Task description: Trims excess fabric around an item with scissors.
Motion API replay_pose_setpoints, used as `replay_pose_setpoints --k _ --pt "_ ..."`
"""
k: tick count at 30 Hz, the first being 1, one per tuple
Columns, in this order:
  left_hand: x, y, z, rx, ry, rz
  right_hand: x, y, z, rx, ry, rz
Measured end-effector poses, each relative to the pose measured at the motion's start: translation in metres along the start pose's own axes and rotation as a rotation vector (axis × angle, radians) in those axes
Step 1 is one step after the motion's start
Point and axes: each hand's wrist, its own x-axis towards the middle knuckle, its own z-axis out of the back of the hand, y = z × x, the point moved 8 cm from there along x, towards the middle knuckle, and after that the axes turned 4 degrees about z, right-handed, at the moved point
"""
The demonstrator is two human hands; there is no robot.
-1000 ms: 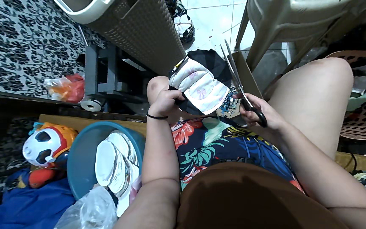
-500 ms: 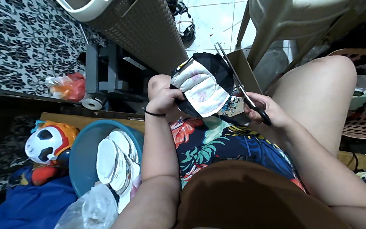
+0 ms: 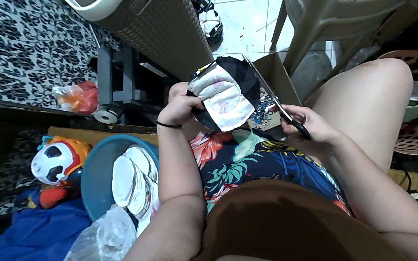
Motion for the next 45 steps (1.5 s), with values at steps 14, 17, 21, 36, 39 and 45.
replay_pose_setpoints --k 14,17,21,36,39,45 --pt "0.005 0.007 -0.015 0.003 0.027 0.055 0.002 0.001 -0.002 0.002 0.006 0.024" --pt "0.006 0.007 -0.016 -0.002 0.045 0.048 0.002 0.001 0.000 0.007 -0.010 0.028" --pt "0.006 0.004 -0.017 -0.011 0.072 0.029 0.002 0.001 0.002 -0.026 -0.025 0.043" --pt "0.026 0.041 -0.126 -1.260 0.028 0.045 0.006 -0.002 0.004 0.147 -0.234 0.043" --pt "0.031 0.036 -0.142 -1.226 0.057 0.060 0.006 -0.002 0.001 0.112 -0.238 0.046" --pt "0.040 0.014 -0.138 -1.211 -0.128 0.033 0.007 -0.001 0.003 0.003 -0.280 0.080"
